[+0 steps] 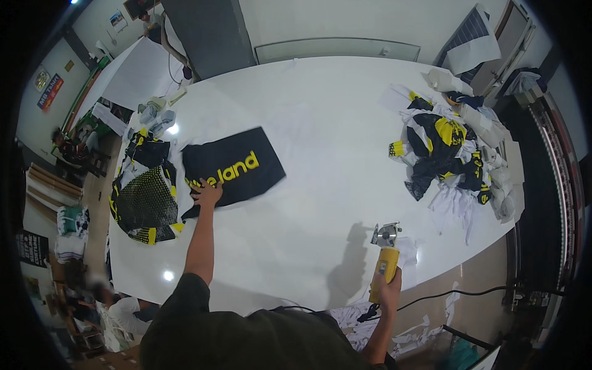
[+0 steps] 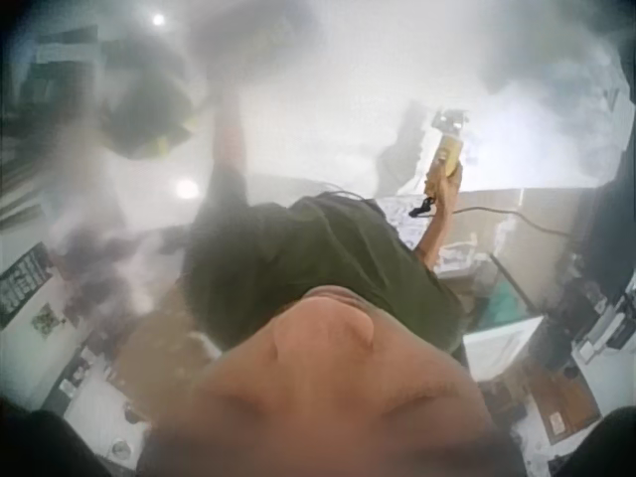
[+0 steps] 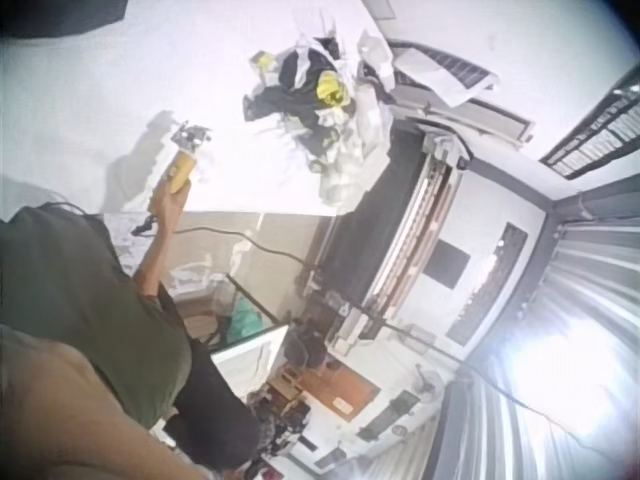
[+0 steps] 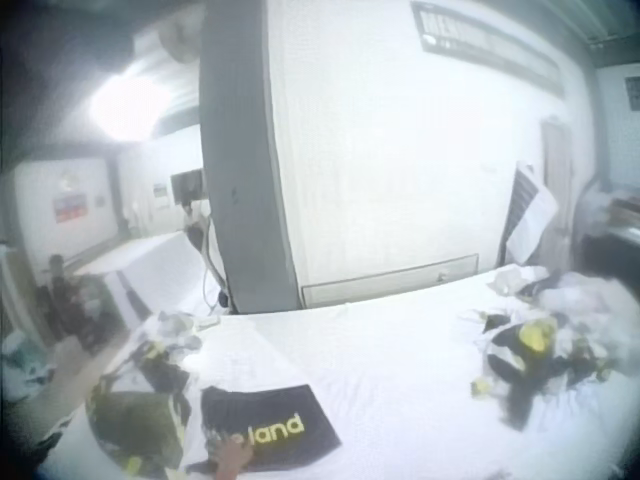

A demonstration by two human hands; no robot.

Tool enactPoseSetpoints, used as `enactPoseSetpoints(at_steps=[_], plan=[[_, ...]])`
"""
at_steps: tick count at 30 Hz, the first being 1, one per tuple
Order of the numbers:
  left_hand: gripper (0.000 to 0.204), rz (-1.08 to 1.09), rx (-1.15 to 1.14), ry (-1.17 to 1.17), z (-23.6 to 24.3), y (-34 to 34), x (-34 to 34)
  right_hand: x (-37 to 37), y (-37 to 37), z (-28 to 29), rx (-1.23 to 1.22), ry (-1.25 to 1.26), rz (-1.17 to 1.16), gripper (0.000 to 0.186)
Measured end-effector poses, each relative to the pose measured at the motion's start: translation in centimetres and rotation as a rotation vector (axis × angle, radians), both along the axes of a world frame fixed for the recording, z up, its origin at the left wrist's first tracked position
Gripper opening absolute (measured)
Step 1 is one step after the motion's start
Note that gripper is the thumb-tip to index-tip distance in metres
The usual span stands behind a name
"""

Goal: The person uses a yellow electric fabric cutter to trim black and yellow patterned fabric pieces on a white table. They repeatedly position the fabric, cut along edges, and move finished pieces aside while other workers handle materials in the background.

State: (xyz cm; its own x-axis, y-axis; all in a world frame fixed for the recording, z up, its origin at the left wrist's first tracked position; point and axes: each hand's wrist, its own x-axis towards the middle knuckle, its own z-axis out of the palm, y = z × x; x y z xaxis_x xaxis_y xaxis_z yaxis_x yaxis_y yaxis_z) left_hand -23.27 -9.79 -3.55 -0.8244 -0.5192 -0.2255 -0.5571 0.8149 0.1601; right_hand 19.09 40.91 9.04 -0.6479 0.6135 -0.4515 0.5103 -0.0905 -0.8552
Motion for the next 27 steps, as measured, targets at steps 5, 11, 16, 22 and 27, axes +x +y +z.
enactPoseSetpoints(at_steps=[5, 11, 16, 22, 27], plan=[[0.103, -0.202, 0.138, 0.055, 2.2, 7.5, -1.4, -2.3, 0.7, -0.6, -0.044, 0.009, 0.024, 0.046], [0.106, -0.156, 0.193, 0.006, 1.8, 9.4, -4.6, -5.0, -1.0, 0.8, -0.032, 0.071, 0.154, 0.048], [0.117, -0.159, 0.193, 0.007, 1.9, 8.4, -1.1, -6.0, -1.9, -1.2, 0.112, -0.025, 0.253, 0.056], [0.131, -0.224, 0.191, 0.003, 1.4, 1.6, 12.1, -7.2, -6.5, 0.4, 0.368, -0.087, 0.544, 0.063], [0.145, -0.295, 0.244, -0.15, 3.6, -5.2, 24.2, -6.1, -11.0, -0.2, 0.487, -0.156, 0.8, 0.066]])
